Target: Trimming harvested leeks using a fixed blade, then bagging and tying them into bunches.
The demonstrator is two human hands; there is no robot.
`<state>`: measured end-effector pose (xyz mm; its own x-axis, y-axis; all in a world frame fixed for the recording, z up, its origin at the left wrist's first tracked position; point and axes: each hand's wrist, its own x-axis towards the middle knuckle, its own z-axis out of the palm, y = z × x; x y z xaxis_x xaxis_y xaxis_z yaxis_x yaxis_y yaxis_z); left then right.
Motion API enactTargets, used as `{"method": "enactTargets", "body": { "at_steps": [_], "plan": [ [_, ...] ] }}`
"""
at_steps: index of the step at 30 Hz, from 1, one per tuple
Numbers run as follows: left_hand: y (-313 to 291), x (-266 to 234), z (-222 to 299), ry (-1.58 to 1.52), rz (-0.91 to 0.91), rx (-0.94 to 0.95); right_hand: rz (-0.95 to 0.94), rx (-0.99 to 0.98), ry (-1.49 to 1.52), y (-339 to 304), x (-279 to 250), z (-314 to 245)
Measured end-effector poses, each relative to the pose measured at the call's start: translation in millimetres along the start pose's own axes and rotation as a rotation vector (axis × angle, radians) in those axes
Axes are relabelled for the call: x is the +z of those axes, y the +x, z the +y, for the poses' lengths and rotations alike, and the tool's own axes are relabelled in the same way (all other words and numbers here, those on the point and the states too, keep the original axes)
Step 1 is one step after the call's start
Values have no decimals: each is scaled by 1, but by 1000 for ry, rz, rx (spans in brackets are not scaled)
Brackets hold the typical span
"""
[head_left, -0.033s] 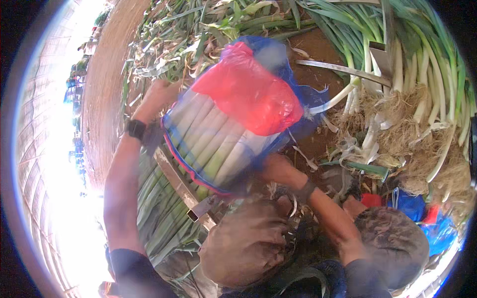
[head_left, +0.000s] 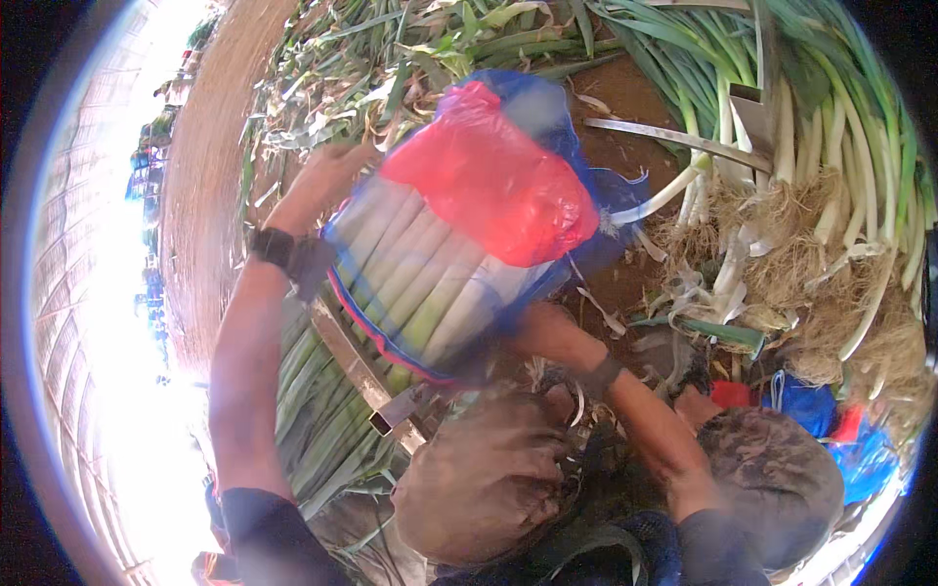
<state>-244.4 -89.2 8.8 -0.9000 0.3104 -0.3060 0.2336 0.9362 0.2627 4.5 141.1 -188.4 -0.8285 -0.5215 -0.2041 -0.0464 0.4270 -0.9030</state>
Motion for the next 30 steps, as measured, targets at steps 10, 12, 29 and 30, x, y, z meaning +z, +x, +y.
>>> {"method": "enactTargets", "body": {
  "at_steps": [10,12,29,30],
  "plan": [
    [-13,-9,4,352,-142,-70,-84,-27,198,-4,-25,3],
    [-38,-11,-4,627,-163,81,-75,8,-73,-8,-6,21],
    [39,11,19,218,-95,460,191,-122,436,20,-25,121],
    [45,20,26,218,-96,466,365,-175,488,23,-22,125]
  ]
}}
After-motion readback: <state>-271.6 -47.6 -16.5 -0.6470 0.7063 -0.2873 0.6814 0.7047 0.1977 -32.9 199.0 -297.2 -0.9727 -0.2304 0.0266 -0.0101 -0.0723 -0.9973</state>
